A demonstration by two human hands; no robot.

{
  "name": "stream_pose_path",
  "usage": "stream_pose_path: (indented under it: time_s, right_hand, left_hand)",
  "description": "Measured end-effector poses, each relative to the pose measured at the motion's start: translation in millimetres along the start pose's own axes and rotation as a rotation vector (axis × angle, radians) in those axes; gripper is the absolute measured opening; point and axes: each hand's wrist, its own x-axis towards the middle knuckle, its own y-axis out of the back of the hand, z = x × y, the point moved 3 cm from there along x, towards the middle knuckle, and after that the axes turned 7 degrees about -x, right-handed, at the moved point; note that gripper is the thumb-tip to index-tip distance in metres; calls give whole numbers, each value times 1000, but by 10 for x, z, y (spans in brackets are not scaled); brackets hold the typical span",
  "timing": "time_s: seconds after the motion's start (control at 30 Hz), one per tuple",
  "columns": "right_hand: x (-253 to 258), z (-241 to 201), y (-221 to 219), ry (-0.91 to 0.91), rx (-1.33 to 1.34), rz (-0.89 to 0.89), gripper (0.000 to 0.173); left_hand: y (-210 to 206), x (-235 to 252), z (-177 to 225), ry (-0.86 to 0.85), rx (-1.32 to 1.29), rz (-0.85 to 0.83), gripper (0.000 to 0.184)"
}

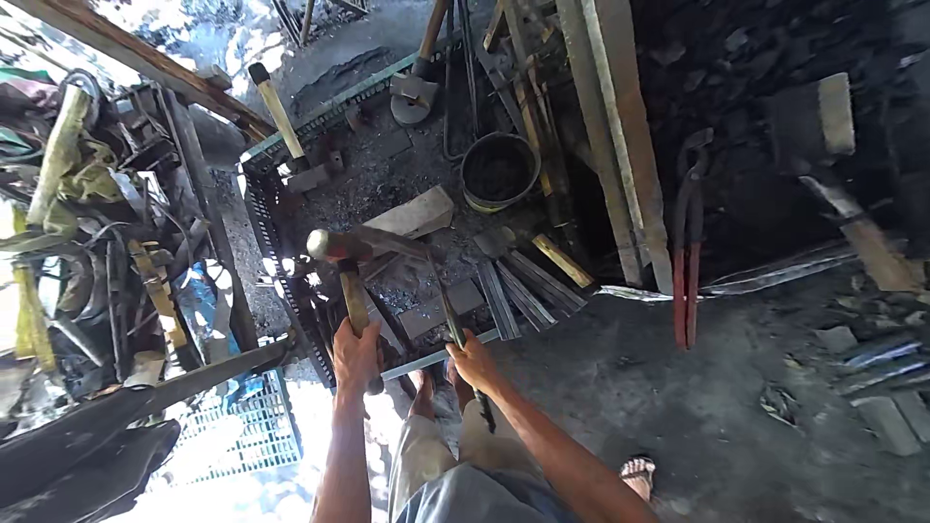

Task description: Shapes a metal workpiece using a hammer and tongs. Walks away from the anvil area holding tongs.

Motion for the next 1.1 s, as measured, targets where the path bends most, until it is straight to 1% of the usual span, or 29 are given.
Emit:
stream_pose_path:
  time_s: [0.1, 0.2, 0.3, 0.4, 0.53, 0.63, 0.83, 1.0, 1.1]
  right_hand:
    - [361, -183, -227, -18, 19, -39, 41]
    - [566, -193, -379, 2, -62, -91, 41]
    - [646, -135, -386, 27, -100, -118, 42]
    - [668, -24, -306, 42, -129, -109, 42]
    - [665, 143, -240, 89, -173, -69, 47]
    - [633, 175, -231, 112, -188, -64, 49]
    - [643, 221, -306, 137, -223, -6, 51]
    - [622, 257, -384, 127, -247, 31, 58]
    - [612, 276, -416, 120, -215, 55, 59]
  left_hand:
    - [-167, 342, 108, 1, 75, -49, 35]
    - [-355, 691, 102, 10, 176, -88, 36]
    - [-471, 922, 27, -17, 261, -100, 38]
    - [-461, 1077, -14, -47, 351, -118, 41]
    - [-439, 1171, -7, -20, 422, -138, 43]
    - [-459, 1171, -22, -14, 438, -130, 43]
    - [-494, 1189, -130, -8, 389, -122, 44]
    - [-467, 1223, -142, -14, 337, -122, 41]
    - [-453, 1219, -135, -11, 343, -122, 41]
